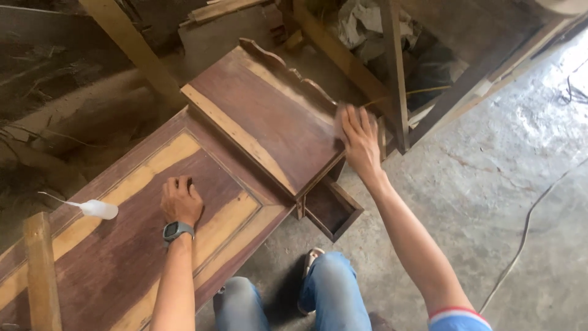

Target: Sanding the edges and surfaces of a wooden furniture component to smooth the wood.

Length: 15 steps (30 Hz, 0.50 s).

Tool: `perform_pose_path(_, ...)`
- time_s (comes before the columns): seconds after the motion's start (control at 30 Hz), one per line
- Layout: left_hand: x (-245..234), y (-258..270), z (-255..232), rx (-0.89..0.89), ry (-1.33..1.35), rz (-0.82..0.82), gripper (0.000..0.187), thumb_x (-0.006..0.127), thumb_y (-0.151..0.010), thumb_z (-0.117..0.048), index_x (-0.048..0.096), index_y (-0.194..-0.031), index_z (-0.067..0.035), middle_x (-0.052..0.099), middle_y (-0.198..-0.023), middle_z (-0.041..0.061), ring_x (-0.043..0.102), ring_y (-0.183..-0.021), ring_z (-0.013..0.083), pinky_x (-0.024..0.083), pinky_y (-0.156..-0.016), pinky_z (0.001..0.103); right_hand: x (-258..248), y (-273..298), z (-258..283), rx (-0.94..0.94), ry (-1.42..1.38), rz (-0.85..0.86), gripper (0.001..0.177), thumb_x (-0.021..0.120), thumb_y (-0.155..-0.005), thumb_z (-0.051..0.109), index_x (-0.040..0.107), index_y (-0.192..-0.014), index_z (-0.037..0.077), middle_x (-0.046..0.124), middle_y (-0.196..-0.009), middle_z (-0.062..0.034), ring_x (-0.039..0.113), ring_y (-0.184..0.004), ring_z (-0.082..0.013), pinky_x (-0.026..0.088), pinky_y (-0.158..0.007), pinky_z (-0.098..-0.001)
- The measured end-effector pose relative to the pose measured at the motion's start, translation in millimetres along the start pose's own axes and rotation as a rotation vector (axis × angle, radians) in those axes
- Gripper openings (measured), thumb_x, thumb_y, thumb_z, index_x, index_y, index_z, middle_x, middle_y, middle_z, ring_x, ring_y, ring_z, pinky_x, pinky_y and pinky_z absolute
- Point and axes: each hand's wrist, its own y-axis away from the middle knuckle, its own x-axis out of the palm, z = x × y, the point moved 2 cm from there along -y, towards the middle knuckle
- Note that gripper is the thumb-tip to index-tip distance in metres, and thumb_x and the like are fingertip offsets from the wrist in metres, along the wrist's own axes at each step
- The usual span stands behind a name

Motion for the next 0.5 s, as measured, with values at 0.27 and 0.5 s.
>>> perform_pose_path(0.27,4,-1,1,0.026,-0.055,-0.029,0.018,0.062,-0.096,-0.023,0.060,-0.113,-0.016,0.054,-0.106,0.006,0.061,-0.102,0.0286,0.057,-0.078,0.042,11,-20,-14,0.043,-0.221,0.023,0.066,0.057,-0.102,0.020,0.035,-0.164,0.026,0.031,-0.169,0.0026,0.024,-0.155,-0.0340,0.029,-0.118,-0.0641)
perform_pose_path(0.5,4,1,1,0.010,-0.073,-0.007,0.019,0.060,-0.098,-0.023,0.058,-0.115,-0.017,0.052,-0.108,0.005,0.061,-0.104,0.0286,0.058,-0.078,0.043,14,-23,-25,-0.039,-0.180,-0.062,0.061,0.055,-0.102,0.017,0.041,-0.161,0.019,0.040,-0.165,-0.0071,0.036,-0.148,-0.0411,0.033,-0.118,-0.0574)
